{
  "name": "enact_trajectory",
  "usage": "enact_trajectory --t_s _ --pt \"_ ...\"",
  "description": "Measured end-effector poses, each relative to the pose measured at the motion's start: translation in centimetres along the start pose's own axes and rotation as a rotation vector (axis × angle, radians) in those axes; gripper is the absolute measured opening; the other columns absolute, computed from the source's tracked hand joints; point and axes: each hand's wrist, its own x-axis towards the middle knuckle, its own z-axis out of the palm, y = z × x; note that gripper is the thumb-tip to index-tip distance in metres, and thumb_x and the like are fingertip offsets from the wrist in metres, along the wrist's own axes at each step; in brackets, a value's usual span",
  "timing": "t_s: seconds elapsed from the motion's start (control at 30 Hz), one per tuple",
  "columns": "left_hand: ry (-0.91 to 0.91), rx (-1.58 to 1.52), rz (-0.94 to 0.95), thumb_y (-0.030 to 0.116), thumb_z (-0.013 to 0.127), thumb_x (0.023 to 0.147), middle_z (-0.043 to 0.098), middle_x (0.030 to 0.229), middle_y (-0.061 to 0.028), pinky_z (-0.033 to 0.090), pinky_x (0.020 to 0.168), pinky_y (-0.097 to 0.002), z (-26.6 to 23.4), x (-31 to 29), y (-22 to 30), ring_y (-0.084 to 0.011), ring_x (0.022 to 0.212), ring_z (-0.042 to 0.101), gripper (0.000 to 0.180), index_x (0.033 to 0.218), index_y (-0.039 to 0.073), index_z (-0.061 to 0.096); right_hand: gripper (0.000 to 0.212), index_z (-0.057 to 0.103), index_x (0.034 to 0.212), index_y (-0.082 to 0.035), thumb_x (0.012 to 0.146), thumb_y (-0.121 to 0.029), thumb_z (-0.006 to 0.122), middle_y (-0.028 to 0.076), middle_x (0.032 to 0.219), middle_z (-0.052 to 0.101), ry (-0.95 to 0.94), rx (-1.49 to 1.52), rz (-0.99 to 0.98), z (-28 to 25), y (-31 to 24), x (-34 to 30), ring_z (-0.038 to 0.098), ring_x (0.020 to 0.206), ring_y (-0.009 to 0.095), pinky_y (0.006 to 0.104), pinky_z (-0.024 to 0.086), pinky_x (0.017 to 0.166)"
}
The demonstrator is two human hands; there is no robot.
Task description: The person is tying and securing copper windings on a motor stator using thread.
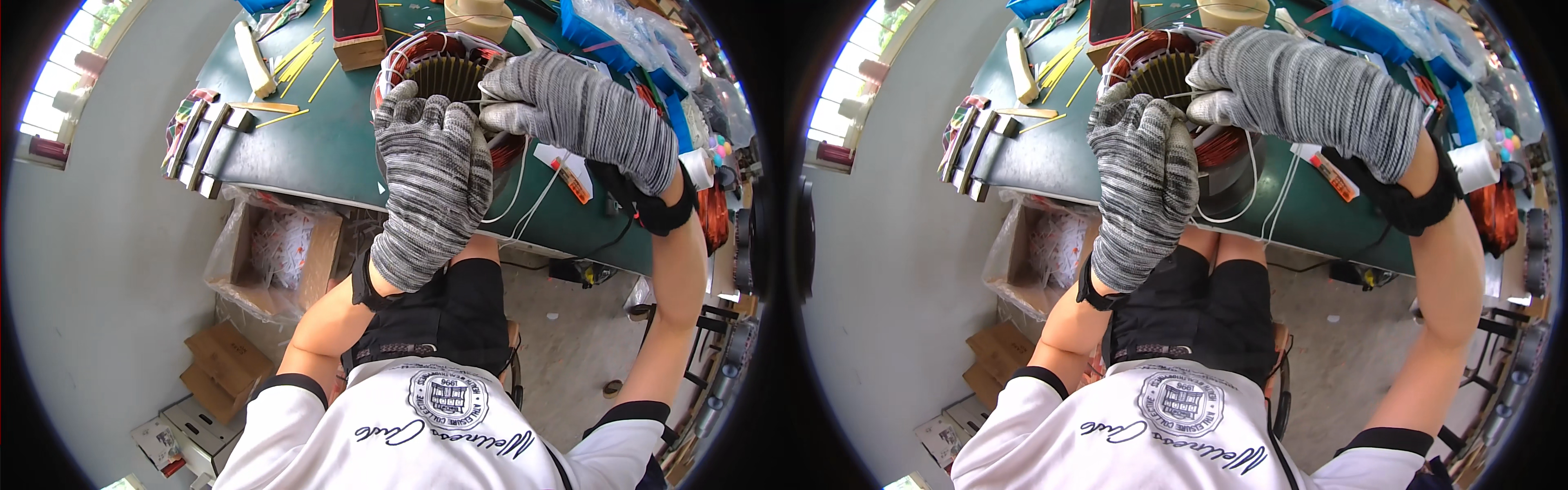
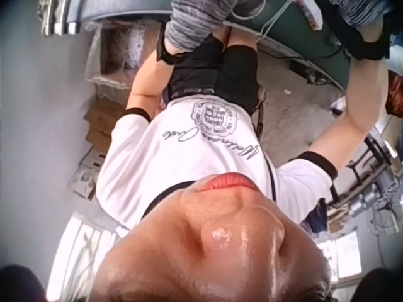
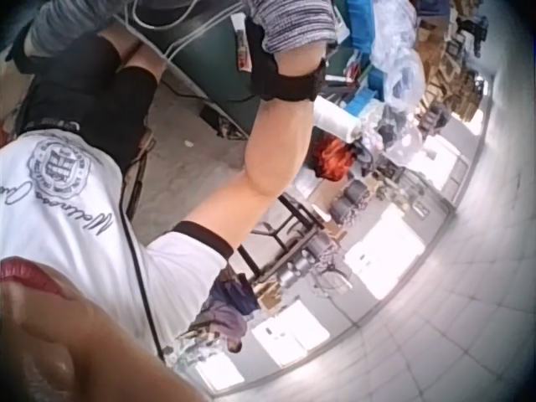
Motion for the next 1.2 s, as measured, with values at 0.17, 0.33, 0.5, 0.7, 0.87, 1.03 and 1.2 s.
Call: enact_trajectory --t_s 0.17,0.33,0.5,0.7,0.87,1.03,1.2 --pt "0.042 0.066 0.050 0.012 0.054 0.070 0.053 0.087 -0.0173 0.028 0.097 -0.0502 0.0 0.0 -0.3 -0.0384 0.096 0.049 0.022 0.088 0.000 0.055 0.027 0.060 0.099 0.000 0.082 -0.021 0.061 0.012 0.090 0.061 -0.083 0.111 -0.002 -0.5 0.3 1.2 0.059 0.084 0.025 0.0316 0.048 0.080" --pt "-0.032 0.088 0.084 0.016 0.057 0.066 0.052 0.081 -0.0135 0.029 0.097 -0.0483 0.2 -0.2 -0.2 -0.0323 0.085 0.053 0.020 0.081 0.002 0.057 0.030 0.060 0.099 -0.002 0.076 -0.020 0.068 0.011 0.094 0.061 0.223 -0.008 -0.100 2.2 -0.7 -1.9 0.061 0.082 0.027 0.0316 0.048 0.078" --pt "0.043 0.092 0.179 0.014 0.059 0.061 0.051 0.078 -0.0109 0.032 0.095 -0.0525 -0.1 -0.4 -0.9 -0.0304 0.080 0.052 0.019 0.078 0.005 0.056 0.027 0.062 0.102 -0.006 0.079 -0.021 0.064 0.013 0.102 0.061 0.312 -0.080 0.196 4.3 -3.4 -3.0 0.062 0.085 0.027 0.0334 0.049 0.078" --pt "0.097 0.140 0.219 0.019 0.060 0.059 0.051 0.073 -0.0096 0.034 0.094 -0.0519 0.5 -0.2 -1.1 -0.0296 0.077 0.054 0.019 0.073 0.006 0.057 0.025 0.056 0.093 -0.006 0.092 -0.030 0.049 0.004 0.078 0.059 0.510 1.246 0.163 5.6 -3.6 -3.2 0.052 0.057 0.010 0.0254 0.047 0.050" --pt "0.103 0.073 0.156 0.020 0.058 0.060 0.050 0.072 -0.0097 0.034 0.092 -0.0517 0.4 -0.3 -1.0 -0.0300 0.075 0.053 0.018 0.072 0.006 0.057 0.037 0.049 0.086 -0.006 0.092 -0.043 0.045 0.002 0.062 0.050 0.832 1.850 0.544 7.7 -8.1 -3.4 0.036 0.039 0.004 0.0156 0.031 0.033" --pt "0.095 0.021 0.106 0.024 0.059 0.059 0.050 0.075 -0.0107 0.032 0.091 -0.0519 0.2 -0.4 -0.6 -0.0300 0.075 0.052 0.025 0.076 0.005 0.058 0.040 0.055 0.079 -0.001 0.089 -0.040 0.052 0.013 0.078 0.061 0.895 1.622 0.315 9.7 -9.1 -4.1 0.033 0.039 0.004 0.0185 0.028 0.035" --pt "-0.015 -0.016 0.025 0.025 0.059 0.063 0.050 0.080 -0.0117 0.030 0.092 -0.0511 -0.4 -0.5 -0.2 -0.0318 0.079 0.051 0.028 0.083 0.005 0.057 0.042 0.045 0.071 -0.005 0.089 -0.042 0.050 0.015 0.069 0.056 0.960 1.437 0.528 9.1 -9.6 -3.5 0.027 0.035 0.004 0.0176 0.025 0.029"
